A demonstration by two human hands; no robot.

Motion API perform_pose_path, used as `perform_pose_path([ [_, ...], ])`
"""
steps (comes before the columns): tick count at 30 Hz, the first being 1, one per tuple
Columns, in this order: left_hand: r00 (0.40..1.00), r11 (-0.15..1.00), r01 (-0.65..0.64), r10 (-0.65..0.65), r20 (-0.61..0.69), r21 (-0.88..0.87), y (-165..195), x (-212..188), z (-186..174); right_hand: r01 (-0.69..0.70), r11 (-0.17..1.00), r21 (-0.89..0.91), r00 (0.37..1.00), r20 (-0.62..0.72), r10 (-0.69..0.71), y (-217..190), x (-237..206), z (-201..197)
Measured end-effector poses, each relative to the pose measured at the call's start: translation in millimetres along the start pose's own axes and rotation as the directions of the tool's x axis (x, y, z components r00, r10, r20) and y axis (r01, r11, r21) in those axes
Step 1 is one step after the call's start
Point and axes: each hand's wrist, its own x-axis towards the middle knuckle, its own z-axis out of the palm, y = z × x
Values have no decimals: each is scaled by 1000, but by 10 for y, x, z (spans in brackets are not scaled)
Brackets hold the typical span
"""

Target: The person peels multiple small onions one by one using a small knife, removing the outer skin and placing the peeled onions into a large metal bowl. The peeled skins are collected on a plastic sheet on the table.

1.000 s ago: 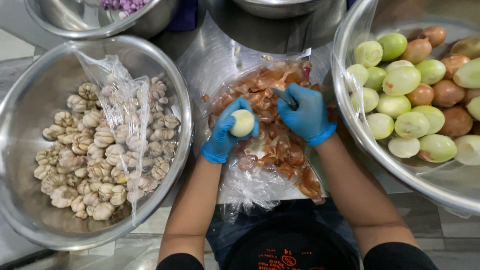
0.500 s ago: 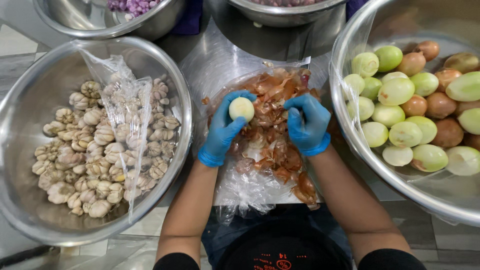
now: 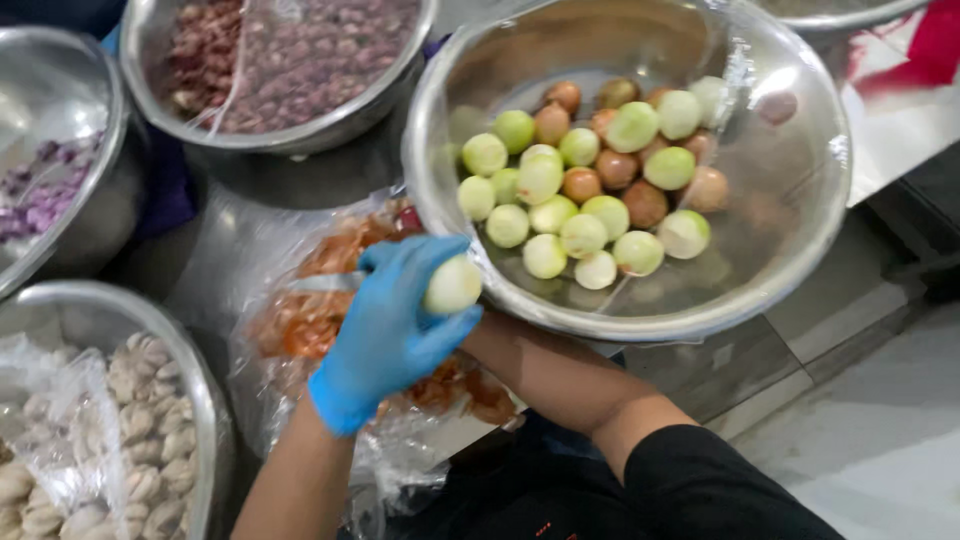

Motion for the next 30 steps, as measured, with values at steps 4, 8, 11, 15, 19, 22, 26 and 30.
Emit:
perform_pose_path([
  [4,984,990,50,-72,163,131,-186,627,274,-12,998,-56,1000,-3,12,-93,30,-77],
  [8,945,944,57,-156,287,325,-539,1091,469,-18,998,-60,1000,22,19,-176,-2,-90],
  [11,986,906,-49,-23,165,419,-817,1376,505,-22,998,-54,999,33,23,-193,-22,-85],
  [15,998,993,-64,66,-20,100,-892,1737,821,-21,999,-47,998,53,24,-223,-46,-88],
  [19,951,998,-58,45,306,34,-588,1960,1605,-22,999,-40,998,66,24,-265,-95,-138],
  [22,767,949,-139,-78,637,284,-507,1933,2010,-14,999,-31,997,75,16,-314,-118,-156],
  [26,787,860,-41,-285,547,508,-651,1985,2330,-11,1000,-16,996,85,13,-365,-121,-168],
  [30,860,823,-10,-284,425,569,-814,1984,2395,-2,1000,-1,995,98,2,-378,-128,-184],
])
